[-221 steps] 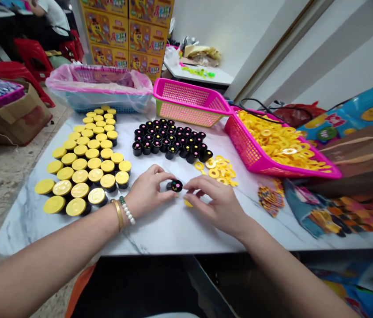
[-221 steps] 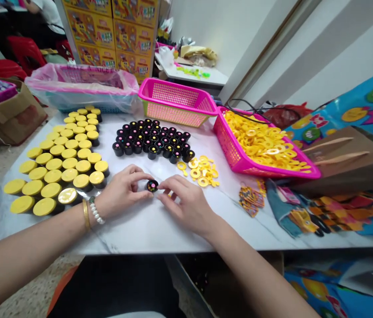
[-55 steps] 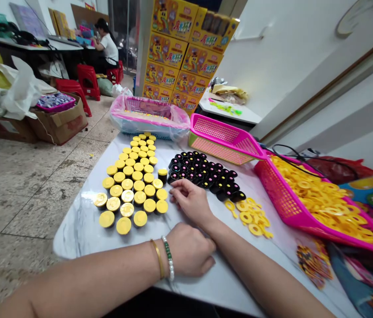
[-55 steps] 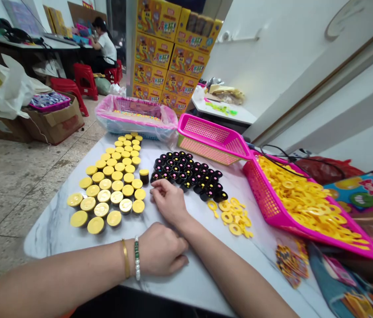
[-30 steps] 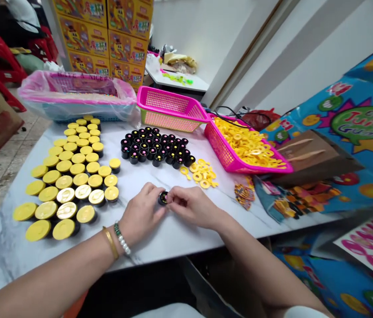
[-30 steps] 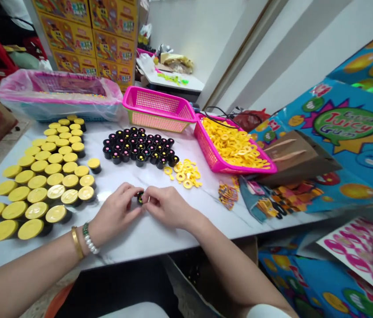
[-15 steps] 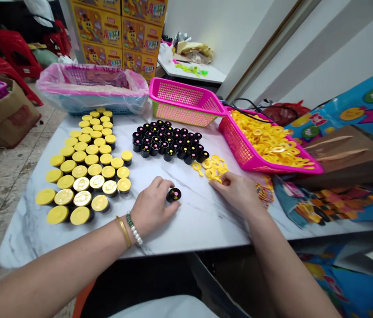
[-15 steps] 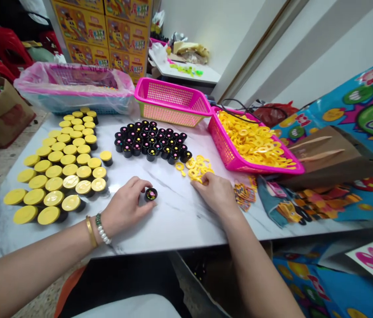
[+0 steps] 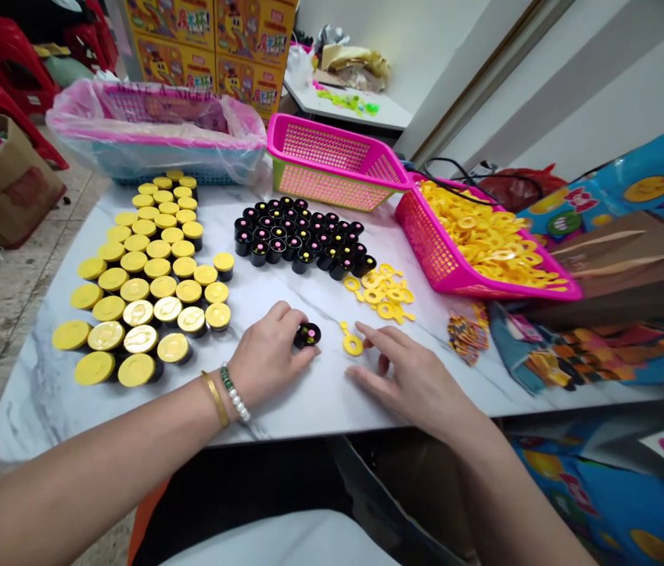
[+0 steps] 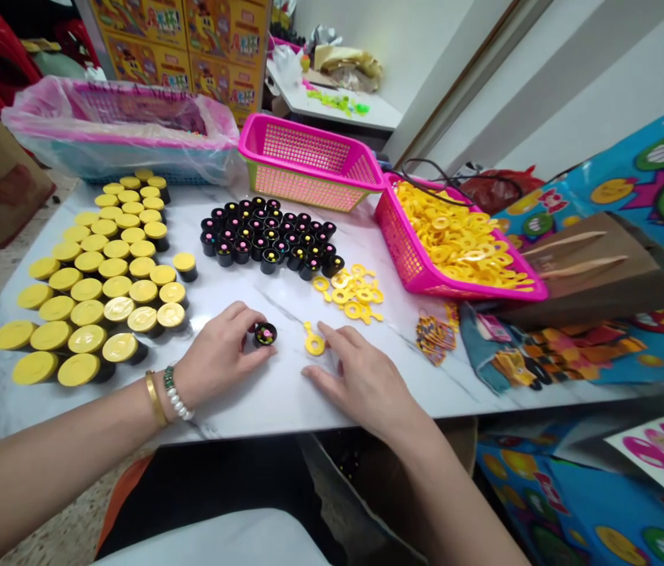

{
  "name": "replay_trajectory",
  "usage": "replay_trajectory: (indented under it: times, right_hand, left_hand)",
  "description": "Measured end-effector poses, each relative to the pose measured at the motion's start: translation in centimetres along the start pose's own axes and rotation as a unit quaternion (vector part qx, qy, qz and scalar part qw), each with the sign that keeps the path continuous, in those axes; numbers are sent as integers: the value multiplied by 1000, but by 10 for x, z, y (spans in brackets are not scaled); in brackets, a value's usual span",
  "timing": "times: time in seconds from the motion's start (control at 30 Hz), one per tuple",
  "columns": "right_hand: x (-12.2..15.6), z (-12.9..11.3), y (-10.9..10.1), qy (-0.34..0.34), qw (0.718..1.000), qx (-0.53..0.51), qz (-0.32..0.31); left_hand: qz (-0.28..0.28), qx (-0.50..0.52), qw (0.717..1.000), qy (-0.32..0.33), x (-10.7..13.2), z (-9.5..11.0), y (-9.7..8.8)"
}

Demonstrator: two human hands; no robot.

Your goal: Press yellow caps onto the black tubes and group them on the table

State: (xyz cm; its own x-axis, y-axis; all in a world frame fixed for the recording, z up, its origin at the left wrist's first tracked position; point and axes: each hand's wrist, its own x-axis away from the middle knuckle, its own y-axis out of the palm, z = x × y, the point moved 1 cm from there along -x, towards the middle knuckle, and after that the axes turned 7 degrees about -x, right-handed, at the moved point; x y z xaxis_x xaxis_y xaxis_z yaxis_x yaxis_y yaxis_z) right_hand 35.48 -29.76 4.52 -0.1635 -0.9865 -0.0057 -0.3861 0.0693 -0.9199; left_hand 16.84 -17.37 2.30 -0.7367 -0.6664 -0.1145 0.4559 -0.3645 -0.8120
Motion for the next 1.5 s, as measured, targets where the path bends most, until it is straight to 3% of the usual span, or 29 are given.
replay_trajectory:
  times: [0.1, 0.27, 0.37, 0.53, 0.7, 0.77, 0.9, 0.97, 1.23, 1.5]
  right_hand:
    - [-5, 2, -9, 9, 998, -62, -18]
    - [-20, -4, 4, 60, 998, -7, 34]
    - [-26, -15, 9, 38, 999, -28, 7]
    - [-42, -18, 0, 22, 997, -52, -58]
    - [-56, -9, -2, -6, 992, -109, -58]
    - [-57, -7, 2, 28, 974, -207, -87]
    - [-55, -9, 7, 142, 869, -453, -138]
    - [-54, -14, 6, 153, 841, -501, -137]
    - [-67, -35, 11, 154, 852, -485, -126]
    - [-71, -30, 33, 129, 829, -539, -82]
  left_hand:
    - [-4, -4, 1000, 6, 0, 0, 0]
    - [-8, 0, 1000, 8, 0, -1, 0]
    - [-14, 10, 1000, 4, -1, -1, 0]
    - [-13, 17, 1000, -10, -1, -3, -2]
    - [-14, 18, 1000, -17, -1, -4, -4]
    - [-21, 20, 999, -18, -1, -3, -5]
    - [-27, 21, 999, -20, -3, -4, -5]
    - [-24, 20, 999, -19, -4, -4, -5]
    - [-45, 21, 999, -4, -5, -5, -6]
    - [-50, 47, 998, -12, -6, -7, -6]
